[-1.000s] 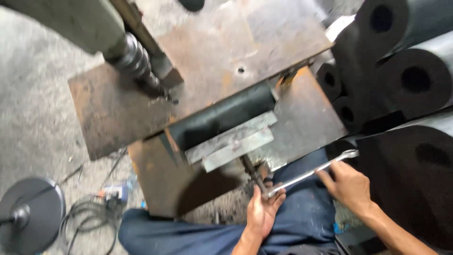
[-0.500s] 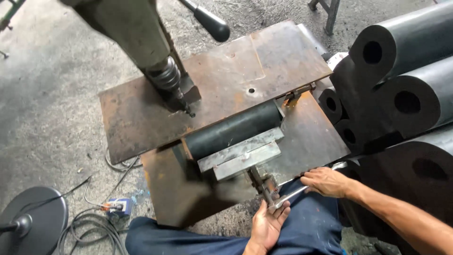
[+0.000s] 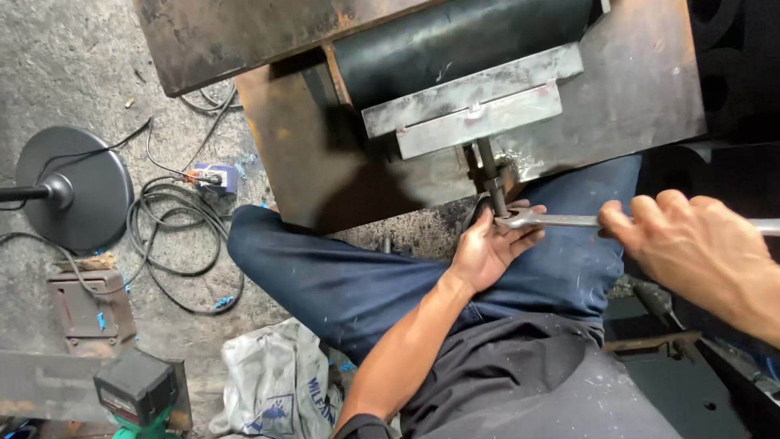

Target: Measuring a metal part with a tape measure and fitting it into a machine fixture using a wrench and hammer.

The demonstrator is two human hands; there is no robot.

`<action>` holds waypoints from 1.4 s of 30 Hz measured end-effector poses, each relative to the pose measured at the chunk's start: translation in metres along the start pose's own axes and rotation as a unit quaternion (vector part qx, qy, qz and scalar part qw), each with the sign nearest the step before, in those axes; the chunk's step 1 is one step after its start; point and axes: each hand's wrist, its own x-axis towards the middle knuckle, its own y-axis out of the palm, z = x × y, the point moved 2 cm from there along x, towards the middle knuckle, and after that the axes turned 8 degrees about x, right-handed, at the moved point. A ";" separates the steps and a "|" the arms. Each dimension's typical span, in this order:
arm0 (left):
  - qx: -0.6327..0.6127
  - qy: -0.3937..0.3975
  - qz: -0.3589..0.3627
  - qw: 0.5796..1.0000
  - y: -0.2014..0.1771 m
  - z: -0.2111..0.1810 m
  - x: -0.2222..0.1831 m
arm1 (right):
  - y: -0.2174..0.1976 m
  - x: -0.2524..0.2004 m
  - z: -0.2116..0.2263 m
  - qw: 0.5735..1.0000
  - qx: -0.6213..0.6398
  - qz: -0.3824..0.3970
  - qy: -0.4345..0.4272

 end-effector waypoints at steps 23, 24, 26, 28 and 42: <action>-0.029 0.019 -0.004 0.999 -0.007 0.007 0.004 | 0.113 0.075 -0.055 0.979 0.171 -0.060 -0.089; -0.032 0.023 -0.005 0.999 -0.005 0.007 0.004 | 0.097 0.064 -0.051 0.979 0.168 -0.059 -0.093; -0.029 0.003 0.006 1.000 -0.002 0.005 0.004 | 0.069 0.041 -0.044 0.996 0.078 -0.021 -0.046; -0.024 -0.004 0.006 1.000 -0.005 0.007 0.003 | 0.026 0.022 -0.022 0.999 0.037 -0.005 -0.035; -0.036 -0.047 -0.043 0.997 -0.050 0.014 0.017 | 0.127 0.059 -0.007 0.993 -0.005 -0.092 -0.078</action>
